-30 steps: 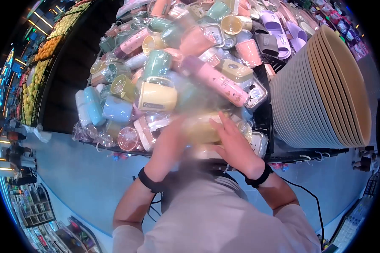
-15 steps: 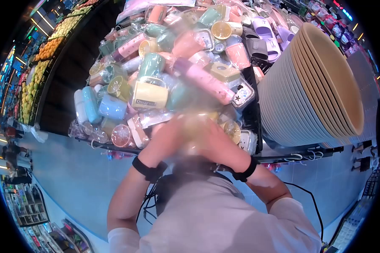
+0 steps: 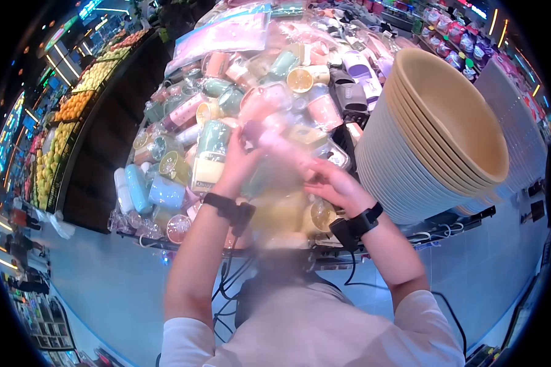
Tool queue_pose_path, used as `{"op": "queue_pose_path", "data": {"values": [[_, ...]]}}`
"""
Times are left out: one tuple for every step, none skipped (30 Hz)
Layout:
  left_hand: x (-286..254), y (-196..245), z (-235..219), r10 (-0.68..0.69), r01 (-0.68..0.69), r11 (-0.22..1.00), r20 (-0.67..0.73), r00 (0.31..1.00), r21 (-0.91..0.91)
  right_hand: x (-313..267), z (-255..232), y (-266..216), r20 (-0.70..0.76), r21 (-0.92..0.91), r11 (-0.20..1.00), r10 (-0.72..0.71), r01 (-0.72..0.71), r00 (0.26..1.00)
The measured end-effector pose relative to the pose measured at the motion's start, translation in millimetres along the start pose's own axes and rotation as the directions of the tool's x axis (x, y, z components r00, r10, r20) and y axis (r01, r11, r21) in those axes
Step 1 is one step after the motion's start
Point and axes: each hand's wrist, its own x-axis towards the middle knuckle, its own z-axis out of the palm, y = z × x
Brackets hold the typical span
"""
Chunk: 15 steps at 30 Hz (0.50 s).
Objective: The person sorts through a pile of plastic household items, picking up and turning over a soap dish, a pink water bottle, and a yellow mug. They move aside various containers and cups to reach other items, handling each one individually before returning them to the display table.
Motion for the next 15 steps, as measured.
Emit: {"op": "queue_pose_path", "data": {"values": [[-9,14,1,-0.009,0.010,0.999,0.020,1.000,-0.032,-1,-1,3,-0.020,0.033,0.999,-0.004,0.004,1.000],[-15,21,2,-0.020,0.023,0.998,0.043,0.999,-0.061,-2,-1,6,-0.040,0.066,0.998,-0.007,0.010,0.999],[-16,9,2,0.058,-0.056,0.990,0.018,0.998,-0.129,2,-13,22,-0.062,0.085,0.996,-0.014,0.019,0.998],[-23,13,-3,0.034,-0.031,0.987,0.019,0.999,-0.159,-3,-12,22,-0.101,0.028,0.998,-0.062,0.065,0.993],[-30,19,-10,0.009,-0.005,0.982,0.020,1.000,-0.189,-9,-12,22,-0.139,-0.033,0.994,-0.109,0.106,0.984],[-42,30,-14,-0.019,0.023,0.975,0.021,1.000,-0.219,-14,-12,22,-0.177,-0.096,0.985,-0.156,0.141,0.972],[-63,53,-12,-0.147,0.142,0.909,0.018,0.989,-0.392,-1,-44,70,-0.173,-0.069,0.944,-0.329,0.321,0.928],[-76,61,-13,-0.148,0.158,0.898,0.055,0.987,-0.411,1,-64,100,-0.175,-0.043,0.872,-0.488,0.488,0.855],[-87,64,-15,-0.151,0.176,0.886,0.091,0.984,-0.430,-7,-66,103,-0.161,-0.174,0.791,-0.611,0.587,0.775],[-96,64,-16,-0.149,0.190,0.873,0.124,0.981,-0.449,-16,-63,102,-0.166,-0.178,0.762,-0.647,0.623,0.744],[-103,60,-17,-0.112,0.179,0.849,0.163,0.980,-0.497,-28,-57,98,-0.171,-0.181,0.731,-0.682,0.658,0.711],[-108,63,-15,-0.114,0.172,0.859,0.149,0.982,-0.481,-37,-52,94,-0.176,-0.185,0.697,-0.717,0.693,0.674],[-113,70,-12,-0.116,0.166,0.870,0.135,0.984,-0.464,-45,-54,92,-0.126,-0.192,0.706,-0.707,0.682,0.696],[-117,75,-10,-0.117,0.161,0.880,0.123,0.985,-0.447,-50,-53,94,-0.138,-0.179,0.713,-0.700,0.678,0.700],[-119,75,-10,-0.092,0.144,0.875,0.133,0.987,-0.463,-54,-53,95,-0.150,-0.167,0.720,-0.694,0.673,0.704]]}}
